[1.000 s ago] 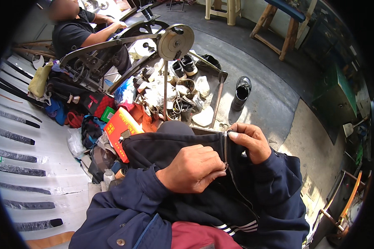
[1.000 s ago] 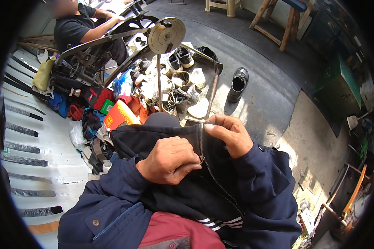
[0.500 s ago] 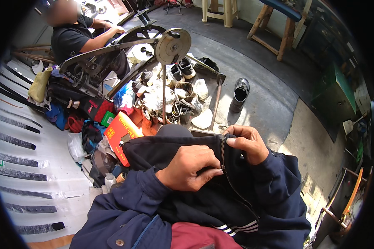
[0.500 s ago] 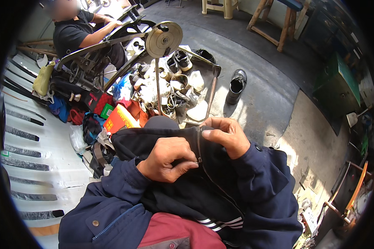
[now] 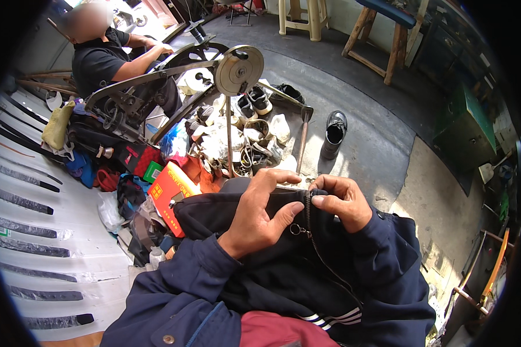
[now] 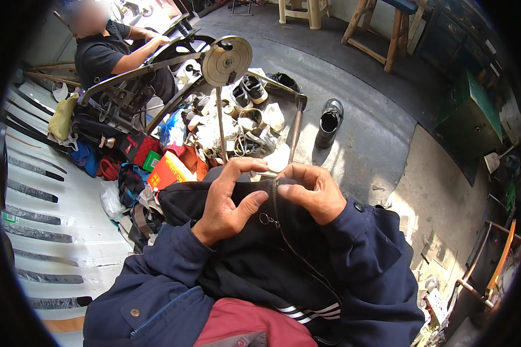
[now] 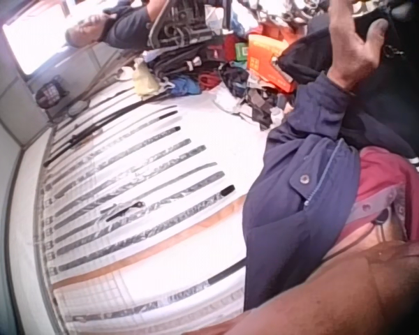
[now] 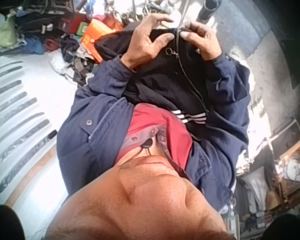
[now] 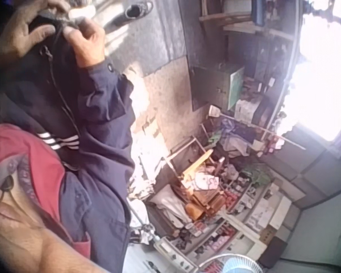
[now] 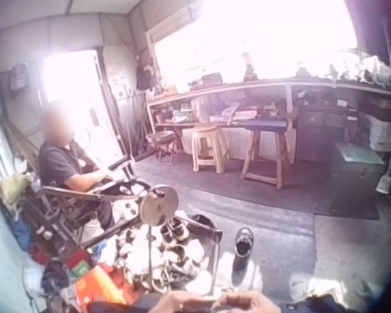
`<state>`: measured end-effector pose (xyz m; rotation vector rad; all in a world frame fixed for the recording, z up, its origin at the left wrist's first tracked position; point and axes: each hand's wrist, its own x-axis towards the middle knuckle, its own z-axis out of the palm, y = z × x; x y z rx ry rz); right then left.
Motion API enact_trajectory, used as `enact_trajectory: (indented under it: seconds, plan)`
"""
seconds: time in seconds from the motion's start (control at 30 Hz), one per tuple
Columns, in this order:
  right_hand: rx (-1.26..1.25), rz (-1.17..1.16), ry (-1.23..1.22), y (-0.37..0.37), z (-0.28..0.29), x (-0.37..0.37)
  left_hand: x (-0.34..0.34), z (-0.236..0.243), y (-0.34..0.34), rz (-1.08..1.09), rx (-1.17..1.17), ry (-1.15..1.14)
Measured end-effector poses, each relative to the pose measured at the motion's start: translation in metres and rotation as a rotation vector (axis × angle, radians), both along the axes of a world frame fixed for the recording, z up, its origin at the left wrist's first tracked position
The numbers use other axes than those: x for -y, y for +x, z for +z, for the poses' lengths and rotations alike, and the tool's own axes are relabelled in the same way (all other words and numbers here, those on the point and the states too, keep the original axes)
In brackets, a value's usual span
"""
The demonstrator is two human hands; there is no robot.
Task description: The person repairs a zipper on a black jacket. They align the zipper teeth, use pliers to adjust the slider, apply glue from a small bottle to the zipper area, and then use scissors to trim excess material.
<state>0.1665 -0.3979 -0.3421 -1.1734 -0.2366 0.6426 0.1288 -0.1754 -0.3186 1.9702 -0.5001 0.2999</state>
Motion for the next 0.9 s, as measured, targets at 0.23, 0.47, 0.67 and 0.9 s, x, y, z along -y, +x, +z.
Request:
enact_trajectory:
  seconds: [0.23,0.47,0.67,0.9]
  plan:
    - [0.056,-0.035,-0.107,-0.004,-0.004,-0.004,-0.005,-0.012,-0.003,-0.206,-0.593,-0.415]
    - [0.004,-0.059,-0.038,-0.005,0.001,-0.008,-0.011,-0.018,-0.002,-0.246,-0.751,-0.578]
    - [-0.116,-0.016,0.030,-0.003,0.003,-0.007,-0.018,-0.027,0.001,-0.336,-0.851,-0.730]
    - [-0.132,0.026,0.038,0.000,-0.006,-0.005,-0.019,-0.031,0.002,-0.391,-0.926,-0.788]
